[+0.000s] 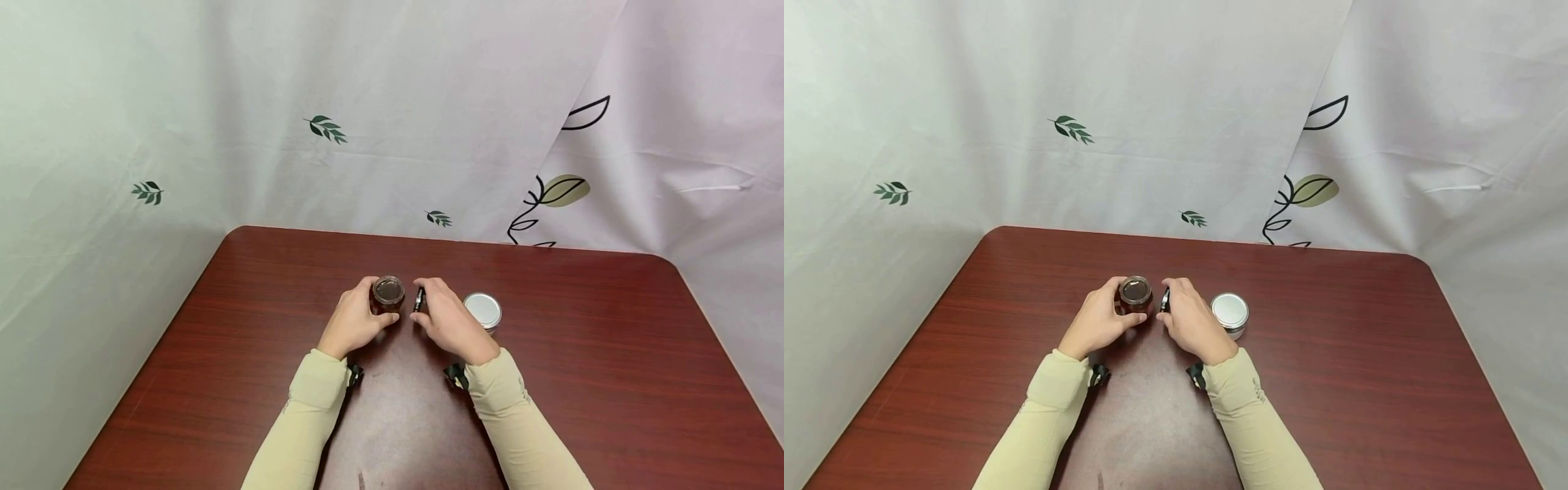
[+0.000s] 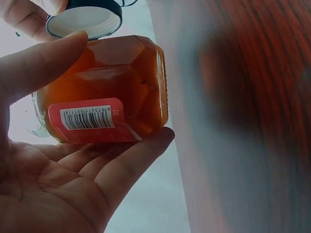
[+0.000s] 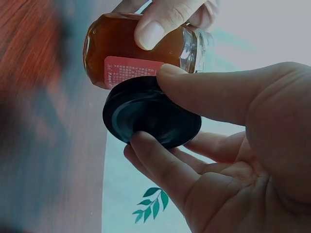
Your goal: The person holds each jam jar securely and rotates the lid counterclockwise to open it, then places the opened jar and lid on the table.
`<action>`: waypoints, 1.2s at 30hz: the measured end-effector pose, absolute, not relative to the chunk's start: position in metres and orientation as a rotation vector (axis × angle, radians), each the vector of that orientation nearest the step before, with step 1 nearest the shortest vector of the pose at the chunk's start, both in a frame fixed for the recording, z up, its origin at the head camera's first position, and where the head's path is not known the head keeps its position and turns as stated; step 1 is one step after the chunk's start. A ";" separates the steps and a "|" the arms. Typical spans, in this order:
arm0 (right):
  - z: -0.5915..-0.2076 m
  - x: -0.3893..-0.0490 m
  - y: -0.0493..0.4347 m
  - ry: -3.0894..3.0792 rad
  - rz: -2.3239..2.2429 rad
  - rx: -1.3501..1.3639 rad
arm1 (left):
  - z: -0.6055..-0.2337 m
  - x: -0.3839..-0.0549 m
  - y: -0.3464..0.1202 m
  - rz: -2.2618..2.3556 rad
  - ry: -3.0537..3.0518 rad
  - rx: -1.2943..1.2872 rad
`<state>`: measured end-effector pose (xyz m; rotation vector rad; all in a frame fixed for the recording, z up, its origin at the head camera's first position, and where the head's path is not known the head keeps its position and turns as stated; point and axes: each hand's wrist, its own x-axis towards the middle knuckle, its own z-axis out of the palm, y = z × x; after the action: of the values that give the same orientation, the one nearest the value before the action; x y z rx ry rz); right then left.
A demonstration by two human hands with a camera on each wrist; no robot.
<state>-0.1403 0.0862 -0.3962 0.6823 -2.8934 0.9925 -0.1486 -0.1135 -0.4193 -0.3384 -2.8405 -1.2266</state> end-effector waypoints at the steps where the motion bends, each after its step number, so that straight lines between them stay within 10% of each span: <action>1: -0.397 -0.141 0.086 -2.898 0.991 0.680 | -0.419 -0.148 -0.113 -1.225 -2.841 -0.339; 36: -0.407 -0.143 0.081 -2.956 0.970 0.657 | -0.423 -0.150 -0.113 -1.233 -2.879 -0.310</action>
<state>-0.1427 0.0813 -0.4066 0.6565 -2.9561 0.9703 -0.1501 -0.1127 -0.4226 -0.3098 -2.8790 -1.2334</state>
